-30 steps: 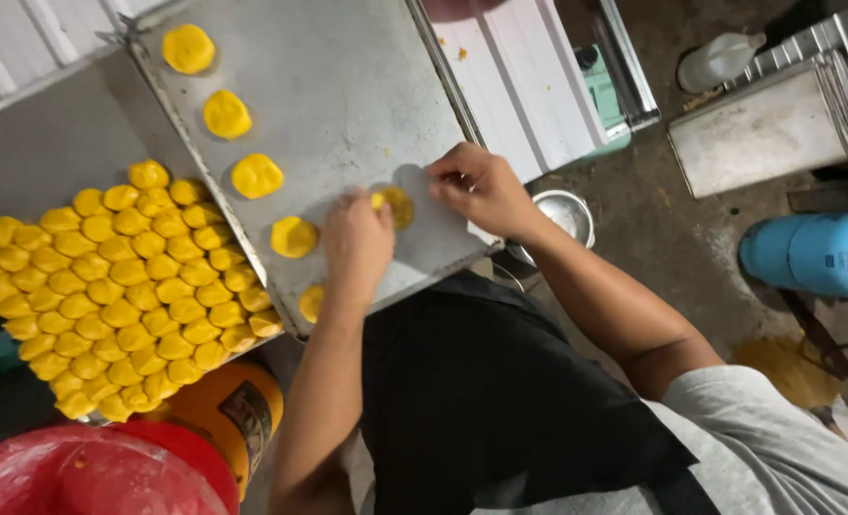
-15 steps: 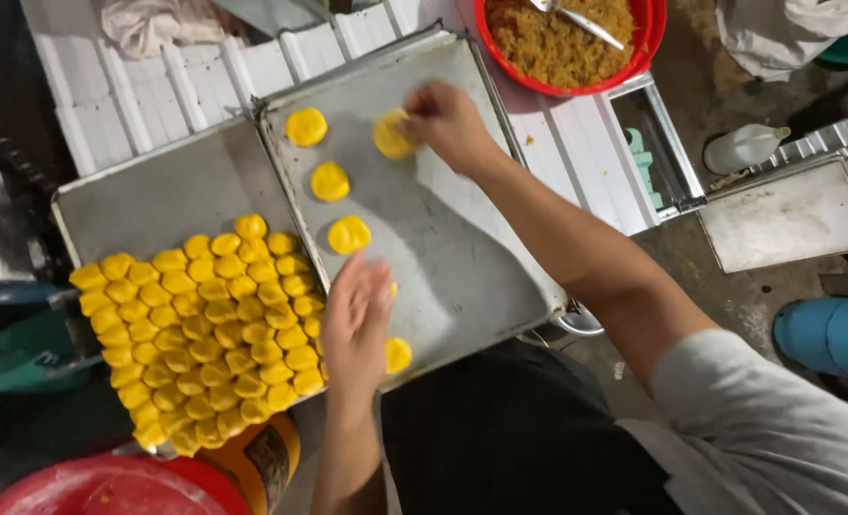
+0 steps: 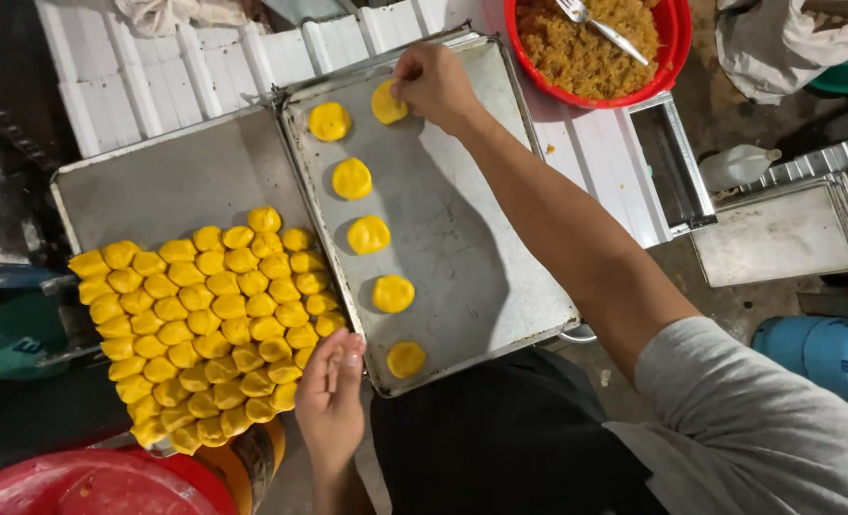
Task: Manually filling pre-portioned balls of yellow pastry dough with a filling and arranging them on a tray.
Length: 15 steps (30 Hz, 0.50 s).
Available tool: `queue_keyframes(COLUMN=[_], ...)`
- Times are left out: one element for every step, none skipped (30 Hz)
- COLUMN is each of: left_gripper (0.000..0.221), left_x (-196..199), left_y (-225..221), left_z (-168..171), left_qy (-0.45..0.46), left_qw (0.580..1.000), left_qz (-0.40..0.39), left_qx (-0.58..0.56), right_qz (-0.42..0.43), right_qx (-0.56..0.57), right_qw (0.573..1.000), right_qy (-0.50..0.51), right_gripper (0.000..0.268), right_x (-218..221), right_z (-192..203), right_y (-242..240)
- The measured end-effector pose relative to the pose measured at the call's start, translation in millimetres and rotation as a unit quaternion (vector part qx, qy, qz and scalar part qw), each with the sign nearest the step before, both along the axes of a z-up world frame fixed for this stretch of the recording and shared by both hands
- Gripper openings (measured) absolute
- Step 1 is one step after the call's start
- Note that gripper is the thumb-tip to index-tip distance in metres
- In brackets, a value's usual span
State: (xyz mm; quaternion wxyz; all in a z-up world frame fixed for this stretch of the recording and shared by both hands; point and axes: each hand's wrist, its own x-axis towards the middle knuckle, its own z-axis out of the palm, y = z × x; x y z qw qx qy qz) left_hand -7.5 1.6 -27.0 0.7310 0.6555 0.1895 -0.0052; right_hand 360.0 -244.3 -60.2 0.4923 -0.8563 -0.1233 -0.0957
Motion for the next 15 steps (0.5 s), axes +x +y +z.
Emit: queue_keyframes(left_gripper=[0.037,0.034,0.034,0.034,0.034,0.034,0.033,0.031,0.031,0.033,0.034,0.034,0.034,0.034,0.034], left_x=[3.1,3.9,6.1,8.8,11.5,12.8,14.3,14.9,15.2,17.2,19.1,19.8,20.3,22.1,21.6], left_y=[-3.4,-5.8,-8.1,-9.4,-11.4,-11.4,-11.7,-12.6,-12.0,-12.5,-12.5,-13.8,-14.4,-14.4,-15.1], left_z=[4.6,9.7,12.4,15.8,19.5,18.9,18.2,17.6,16.4,14.5,12.4,10.8,9.1,7.2,6.7], left_qy=[-0.007,-0.012,-0.011,-0.001,0.009,0.008,-0.006,-0.019,-0.018,-0.017,-0.016,-0.015,-0.032,-0.052,-0.053], left_qw=[1.000,0.999,0.999,0.999,0.998,0.998,0.998,0.998,0.998,0.998,0.999,0.999,0.998,0.997,0.997], left_qz=[-0.014,-0.026,-0.023,-0.033,-0.043,-0.045,-0.047,-0.051,-0.054,-0.052,-0.050,-0.050,-0.058,-0.064,-0.063], left_qx=[0.011,0.024,0.025,0.030,0.034,0.036,0.039,0.040,0.041,0.023,0.006,0.005,0.001,-0.002,-0.002], right_qz=[0.000,0.003,0.006,0.010,0.015,0.012,0.010,0.007,0.004,-0.008,-0.019,-0.019,-0.007,0.007,0.007], right_qx=[0.044,0.089,0.090,0.021,-0.049,-0.047,-0.063,-0.081,-0.080,-0.081,-0.082,-0.083,-0.091,-0.098,-0.099], right_qw=[0.998,0.992,0.991,1.000,0.997,0.997,0.994,0.990,0.990,0.991,0.992,0.992,0.993,0.993,0.993], right_qy=[0.045,0.093,0.094,0.018,-0.059,-0.060,-0.089,-0.116,-0.115,-0.104,-0.092,-0.091,-0.076,-0.062,-0.063], right_gripper=[0.012,0.011,0.011,0.010,0.011,0.011,0.012,0.013,0.013,0.016,0.020,0.020,0.016,0.013,0.013], right_x=[-2.9,-7.3,-2.0,2.7,7.4,9.8,12.5,13.5,11.0,10.0,9.0,7.5,5.9,6.2,8.4], right_z=[6.4,11.2,-1.4,-13.9,-26.3,-27.8,-29.4,-31.7,-29.9,-26.9,-24.0,-23.7,-23.3,-22.1,-19.6], right_y=[0.6,3.5,0.8,-2.3,-5.8,-6.3,-7.1,-9.3,-7.2,-7.0,-6.3,-5.9,-4.9,-2.4,-4.3])
